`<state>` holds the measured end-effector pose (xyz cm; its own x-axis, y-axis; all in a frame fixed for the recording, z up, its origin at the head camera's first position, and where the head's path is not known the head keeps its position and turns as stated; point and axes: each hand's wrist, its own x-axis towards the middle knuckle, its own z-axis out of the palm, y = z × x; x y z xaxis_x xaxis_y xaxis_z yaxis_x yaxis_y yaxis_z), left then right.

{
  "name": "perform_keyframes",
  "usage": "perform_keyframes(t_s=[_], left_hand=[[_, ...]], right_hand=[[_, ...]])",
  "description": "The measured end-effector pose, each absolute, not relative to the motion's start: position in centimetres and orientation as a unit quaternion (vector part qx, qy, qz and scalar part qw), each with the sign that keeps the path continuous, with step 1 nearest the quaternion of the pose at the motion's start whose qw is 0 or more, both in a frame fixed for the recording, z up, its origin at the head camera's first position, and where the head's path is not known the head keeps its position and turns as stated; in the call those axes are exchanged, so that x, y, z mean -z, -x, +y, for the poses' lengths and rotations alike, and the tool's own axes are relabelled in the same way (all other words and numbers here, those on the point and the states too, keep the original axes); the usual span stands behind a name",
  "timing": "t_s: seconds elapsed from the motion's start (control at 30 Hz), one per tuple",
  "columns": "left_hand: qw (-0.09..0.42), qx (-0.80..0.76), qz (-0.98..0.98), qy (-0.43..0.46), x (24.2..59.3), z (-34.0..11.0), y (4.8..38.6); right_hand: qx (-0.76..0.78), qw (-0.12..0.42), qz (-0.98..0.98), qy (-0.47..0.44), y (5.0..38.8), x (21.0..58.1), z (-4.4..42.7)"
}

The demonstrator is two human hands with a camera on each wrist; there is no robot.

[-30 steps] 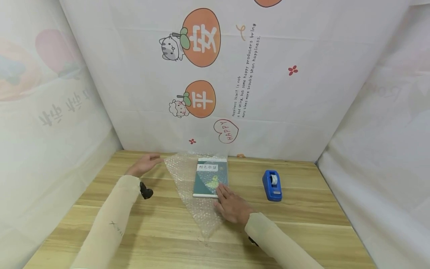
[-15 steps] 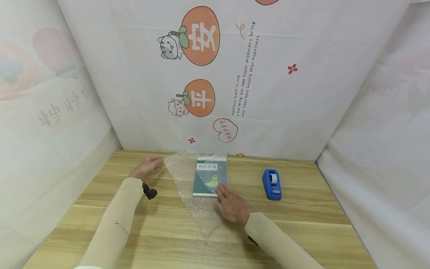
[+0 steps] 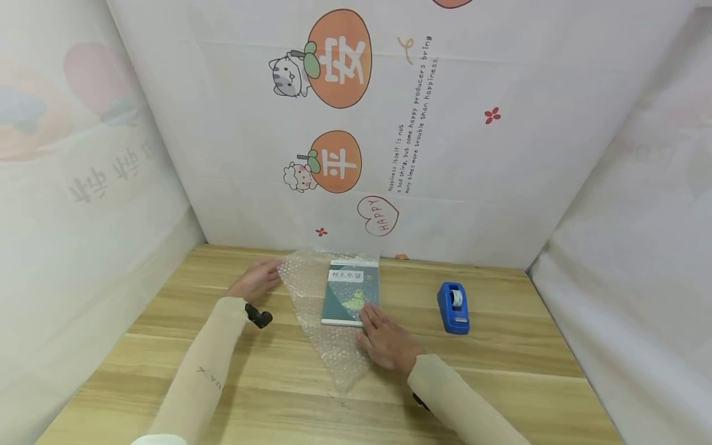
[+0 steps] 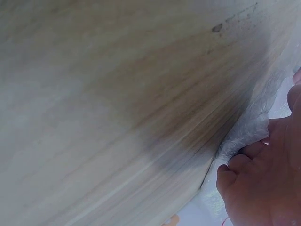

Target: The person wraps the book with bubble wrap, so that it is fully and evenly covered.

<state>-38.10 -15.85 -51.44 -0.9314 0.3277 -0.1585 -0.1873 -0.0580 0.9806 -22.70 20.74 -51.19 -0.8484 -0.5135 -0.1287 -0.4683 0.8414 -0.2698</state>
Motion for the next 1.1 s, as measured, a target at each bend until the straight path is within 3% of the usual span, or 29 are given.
perform_keyframes(t_s=[0.2, 1.1], left_hand=[[0.204, -0.762, 0.613, -0.047, 52.2, -15.1, 38.1], [0.221, -0.786, 0.576, -0.032, 53.6, -12.8, 36.1]], right_hand=[[0.12, 0.099, 0.954, 0.255, 22.7, 51.3, 20.7], [0.113, 0.095, 0.954, 0.26, 22.7, 51.5, 20.8]])
